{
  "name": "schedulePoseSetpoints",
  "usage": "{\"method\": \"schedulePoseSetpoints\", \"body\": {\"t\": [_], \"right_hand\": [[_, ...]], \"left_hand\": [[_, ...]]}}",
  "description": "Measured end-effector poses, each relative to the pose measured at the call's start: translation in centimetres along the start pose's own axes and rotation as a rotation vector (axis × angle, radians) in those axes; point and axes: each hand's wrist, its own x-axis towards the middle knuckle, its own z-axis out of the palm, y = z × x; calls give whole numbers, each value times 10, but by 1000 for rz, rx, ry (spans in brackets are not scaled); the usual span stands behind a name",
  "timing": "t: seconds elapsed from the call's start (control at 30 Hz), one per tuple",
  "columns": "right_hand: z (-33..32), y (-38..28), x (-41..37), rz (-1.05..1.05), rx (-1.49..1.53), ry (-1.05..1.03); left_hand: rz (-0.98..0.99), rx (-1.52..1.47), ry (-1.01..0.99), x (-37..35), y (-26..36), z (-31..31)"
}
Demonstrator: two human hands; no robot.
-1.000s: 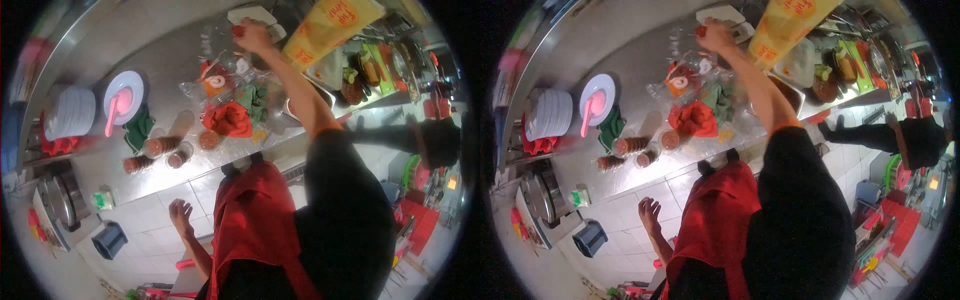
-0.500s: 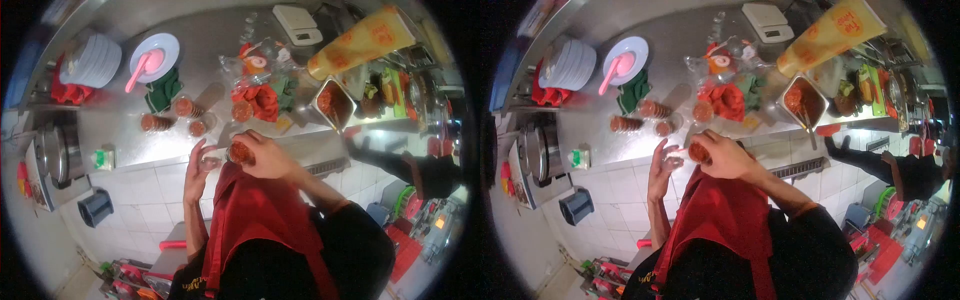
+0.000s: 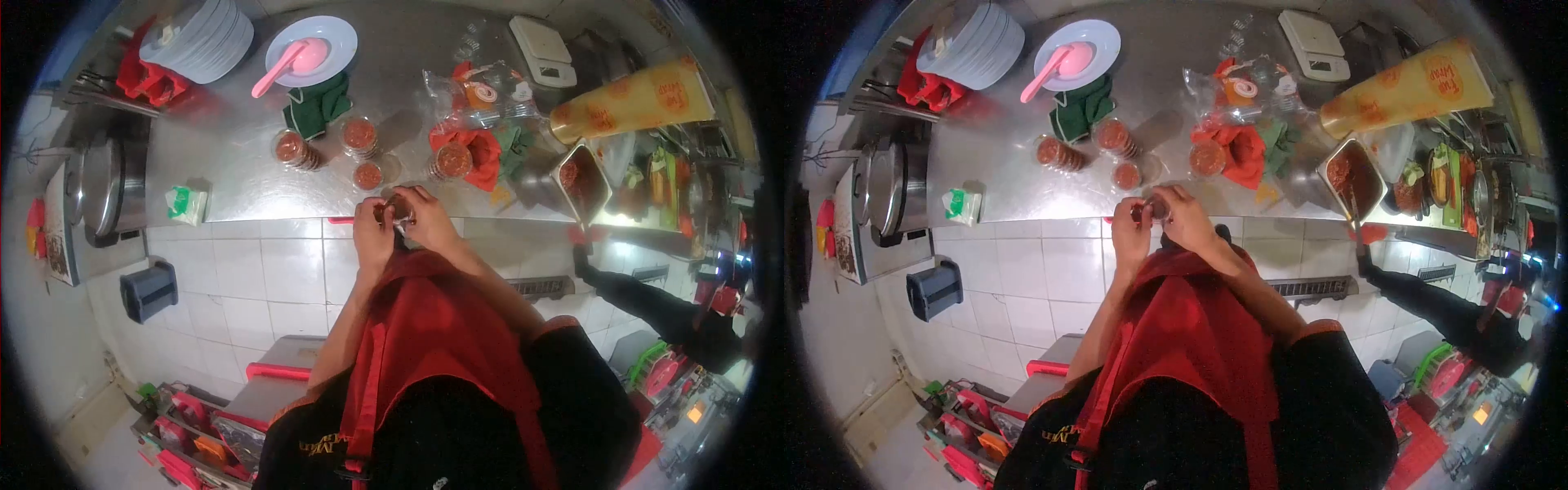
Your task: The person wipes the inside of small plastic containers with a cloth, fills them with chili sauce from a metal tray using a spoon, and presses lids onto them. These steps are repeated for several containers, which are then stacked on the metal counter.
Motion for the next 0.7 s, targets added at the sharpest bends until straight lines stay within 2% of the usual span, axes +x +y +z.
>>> {"method": "schedulePoseSetpoints", "body": {"t": [0.07, 0.2, 0.3, 0.37, 0.4, 0.47, 0.6, 0.67, 0.7], "right_hand": [[5, 4, -7, 122, 131, 33], [22, 18, -21, 176, 364, 142], [39, 38, -28, 258, 326, 252], [31, 25, -24, 486, 492, 246], [28, 20, -22, 484, 493, 243], [24, 13, -19, 504, 583, 298], [25, 16, -17, 494, 653, 291], [18, 10, -16, 620, 751, 249], [17, 10, -15, 620, 751, 247]], "left_hand": [[129, 132, 96, 1, -2, 1], [-14, -22, 119, 0, -1, 2], [-66, -49, 86, 1, 4, -1], [-71, -74, 2, -1, 5, -7], [-71, -73, 6, -1, 4, -10], [-132, -432, -102, -2, -2, -14], [-156, -346, -142, 2, -5, -19], [-288, -367, -186, 5, -9, -18], [-289, -369, -185, 7, -10, -17]]}}
